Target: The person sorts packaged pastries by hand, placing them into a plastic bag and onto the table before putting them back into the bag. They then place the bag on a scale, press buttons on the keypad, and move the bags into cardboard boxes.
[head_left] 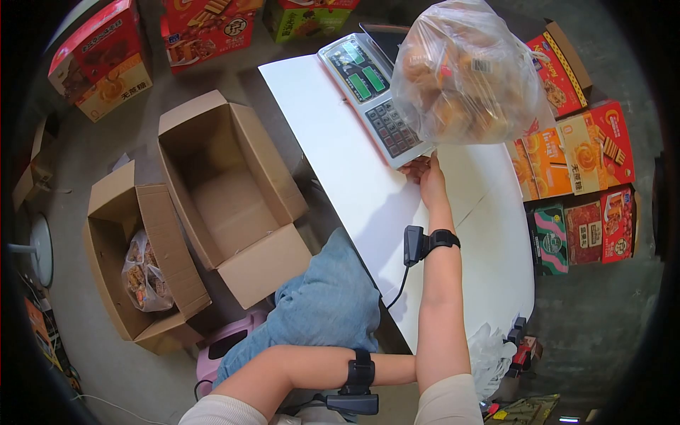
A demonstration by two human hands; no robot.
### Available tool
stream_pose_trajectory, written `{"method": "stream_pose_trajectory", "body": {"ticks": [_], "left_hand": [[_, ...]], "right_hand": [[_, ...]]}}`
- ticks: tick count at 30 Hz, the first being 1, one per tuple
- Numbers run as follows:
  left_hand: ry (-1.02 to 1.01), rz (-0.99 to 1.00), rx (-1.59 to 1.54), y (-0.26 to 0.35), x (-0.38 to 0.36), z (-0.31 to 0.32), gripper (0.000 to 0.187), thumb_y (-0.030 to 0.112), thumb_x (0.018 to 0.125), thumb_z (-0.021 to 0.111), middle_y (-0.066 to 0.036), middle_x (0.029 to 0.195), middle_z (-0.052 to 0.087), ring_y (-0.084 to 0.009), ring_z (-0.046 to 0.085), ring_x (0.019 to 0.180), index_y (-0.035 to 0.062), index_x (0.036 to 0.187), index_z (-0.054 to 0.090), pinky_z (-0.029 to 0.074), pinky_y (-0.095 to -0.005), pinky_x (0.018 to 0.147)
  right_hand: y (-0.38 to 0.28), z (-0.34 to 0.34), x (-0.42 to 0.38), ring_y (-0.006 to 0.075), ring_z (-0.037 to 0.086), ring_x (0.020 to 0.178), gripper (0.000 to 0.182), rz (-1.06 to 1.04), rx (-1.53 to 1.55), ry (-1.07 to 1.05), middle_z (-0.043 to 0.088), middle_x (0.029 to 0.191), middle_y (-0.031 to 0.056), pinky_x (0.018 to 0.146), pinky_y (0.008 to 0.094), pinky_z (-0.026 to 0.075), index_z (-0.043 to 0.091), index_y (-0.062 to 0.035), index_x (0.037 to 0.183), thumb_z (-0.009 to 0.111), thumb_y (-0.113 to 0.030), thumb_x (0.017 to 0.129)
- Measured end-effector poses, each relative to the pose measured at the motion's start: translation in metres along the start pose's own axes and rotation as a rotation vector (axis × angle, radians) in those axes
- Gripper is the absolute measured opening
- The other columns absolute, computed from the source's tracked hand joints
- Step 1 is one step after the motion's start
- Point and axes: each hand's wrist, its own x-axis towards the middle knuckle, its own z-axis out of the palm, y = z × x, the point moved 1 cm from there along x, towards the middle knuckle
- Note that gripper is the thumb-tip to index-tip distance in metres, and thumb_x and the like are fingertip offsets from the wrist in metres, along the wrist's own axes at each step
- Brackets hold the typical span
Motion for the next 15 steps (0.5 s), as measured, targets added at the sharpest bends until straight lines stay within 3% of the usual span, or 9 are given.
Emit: {"method": "stream_pose_trajectory", "body": {"ticks": [2, 10, 15], "left_hand": [[0.003, 0.001, -0.001, -0.0004, 0.0002, -0.0003, 0.024, 0.024, 0.088, 0.049, -0.004, 0.095, 0.058, -0.0127, 0.054, 0.084, 0.0063, 0.101, 0.058, 0.043, -0.0278, 0.076], [-0.001, -0.001, -0.006, 0.0016, -0.0019, -0.0017, 0.025, 0.025, 0.087, 0.050, -0.004, 0.095, 0.059, -0.0129, 0.054, 0.085, 0.0064, 0.101, 0.058, 0.043, -0.0280, 0.077], [-0.004, -0.004, -0.010, 0.0015, -0.0020, -0.0017, 0.025, 0.026, 0.087, 0.050, -0.004, 0.096, 0.059, -0.0130, 0.054, 0.085, 0.0064, 0.102, 0.057, 0.043, -0.0282, 0.077]], "right_hand": [[0.0017, -0.0009, 0.0014, 0.0156, 0.059, 0.068, 0.046, -0.007, 0.008, 0.005, 0.062, 0.077, 0.0076, 0.061, 0.0257, 0.038, 0.050, -0.0050, 0.090, 0.027, -0.045, 0.095], [0.0071, -0.0064, 0.0053, 0.0093, 0.053, 0.069, 0.039, 0.004, -0.019, 0.014, 0.062, 0.080, 0.0020, 0.060, 0.0244, 0.030, 0.050, -0.0099, 0.089, 0.030, -0.043, 0.094], [0.0050, -0.0072, 0.0057, 0.0128, 0.057, 0.074, 0.044, 0.032, -0.012, 0.009, 0.065, 0.082, 0.0067, 0.063, 0.0259, 0.032, 0.052, -0.0092, 0.089, 0.024, -0.042, 0.094]]}}
